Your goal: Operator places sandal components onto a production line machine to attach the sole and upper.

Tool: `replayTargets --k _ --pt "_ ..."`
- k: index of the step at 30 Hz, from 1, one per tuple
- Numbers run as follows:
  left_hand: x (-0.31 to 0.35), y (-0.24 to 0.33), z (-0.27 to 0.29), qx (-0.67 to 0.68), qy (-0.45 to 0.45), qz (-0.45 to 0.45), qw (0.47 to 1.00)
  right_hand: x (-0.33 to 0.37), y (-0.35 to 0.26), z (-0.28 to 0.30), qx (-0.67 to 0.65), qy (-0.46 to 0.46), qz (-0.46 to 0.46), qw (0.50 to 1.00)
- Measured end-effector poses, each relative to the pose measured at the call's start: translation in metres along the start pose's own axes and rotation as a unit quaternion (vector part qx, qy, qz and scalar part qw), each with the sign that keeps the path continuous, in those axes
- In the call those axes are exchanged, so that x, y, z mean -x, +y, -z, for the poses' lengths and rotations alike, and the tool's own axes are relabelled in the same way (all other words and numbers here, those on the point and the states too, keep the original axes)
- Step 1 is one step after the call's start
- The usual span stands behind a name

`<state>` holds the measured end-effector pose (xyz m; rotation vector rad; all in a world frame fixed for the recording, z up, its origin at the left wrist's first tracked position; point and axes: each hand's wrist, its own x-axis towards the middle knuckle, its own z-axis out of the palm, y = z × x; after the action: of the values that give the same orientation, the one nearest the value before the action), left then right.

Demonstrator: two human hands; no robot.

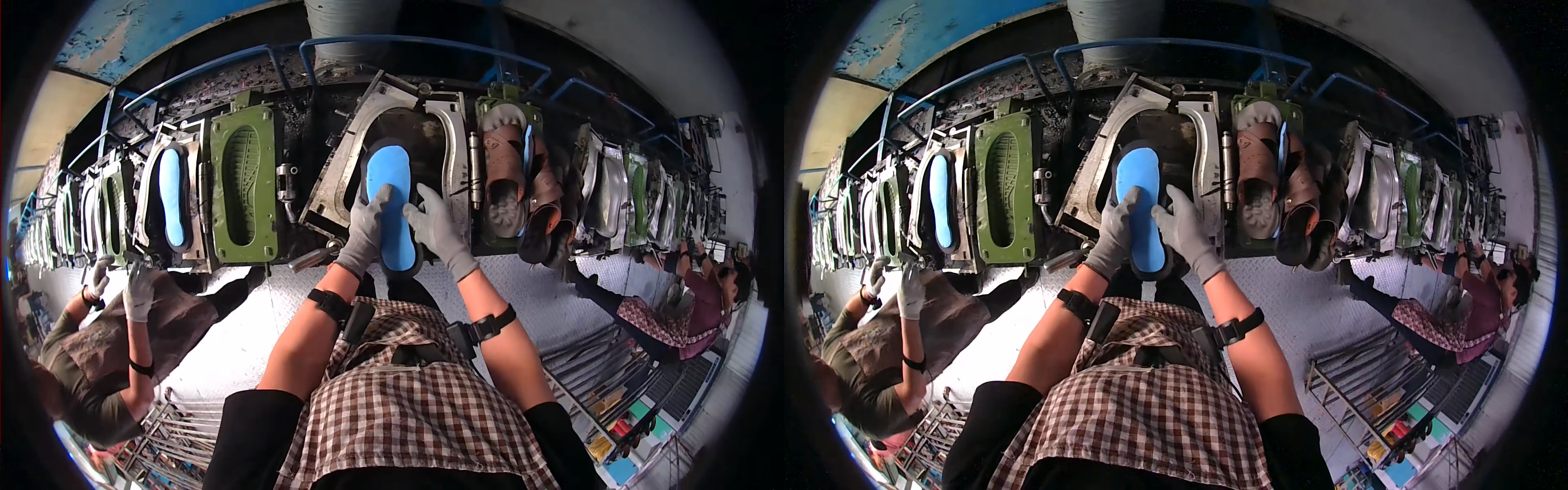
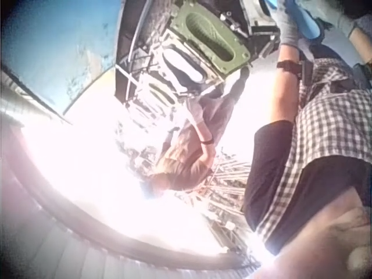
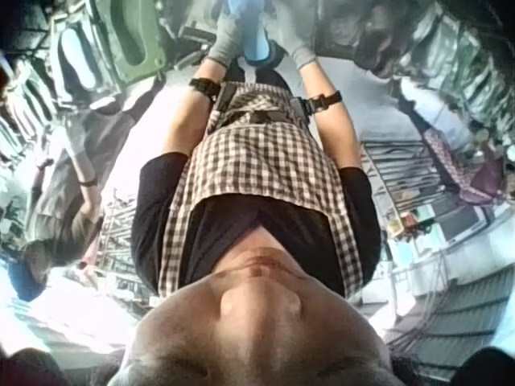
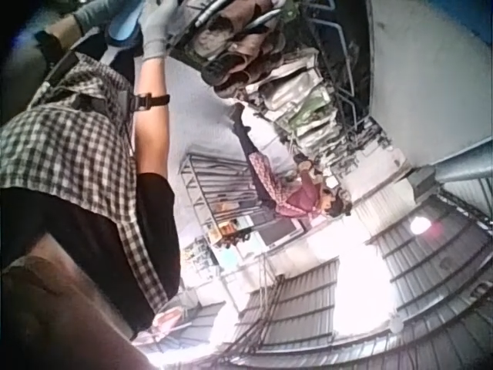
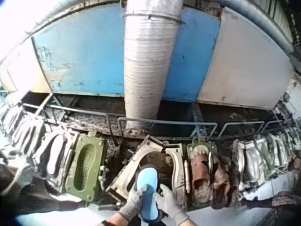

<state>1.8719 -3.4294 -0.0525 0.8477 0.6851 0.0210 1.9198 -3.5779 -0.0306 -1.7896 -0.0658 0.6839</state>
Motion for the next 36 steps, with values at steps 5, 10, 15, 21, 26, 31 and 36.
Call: replayTargets --k 5,10,15,21,26,31,36 --pt "-0.005 -0.003 -0.027 -0.051 -0.047 -0.061 0.996 0.013 0.019 0.006 0.158 0.151 0.171 0.961" --pt "-0.055 0.005 -0.052 -0.004 -0.098 -0.092 0.991 -0.017 -0.022 0.027 0.271 0.202 0.174 0.925" --pt "-0.071 0.006 -0.088 0.027 -0.052 -0.084 0.995 -0.049 -0.027 0.053 0.282 0.223 0.237 0.902" --pt "-0.033 -0.009 -0.071 -0.498 0.166 -0.365 0.769 0.025 -0.065 0.097 0.283 0.213 0.247 0.902" --pt "0.047 -0.027 -0.162 -0.441 -0.13 -0.329 0.825 0.096 -0.022 0.207 0.382 0.428 0.102 0.812" --pt "0.031 -0.048 -0.247 -0.6 -0.081 -0.329 0.725 0.071 -0.002 0.247 0.37 0.368 0.051 0.851" --pt "0.002 -0.045 -0.282 -0.576 -0.092 -0.327 0.743 0.034 0.002 0.262 0.351 0.407 0.129 0.833"
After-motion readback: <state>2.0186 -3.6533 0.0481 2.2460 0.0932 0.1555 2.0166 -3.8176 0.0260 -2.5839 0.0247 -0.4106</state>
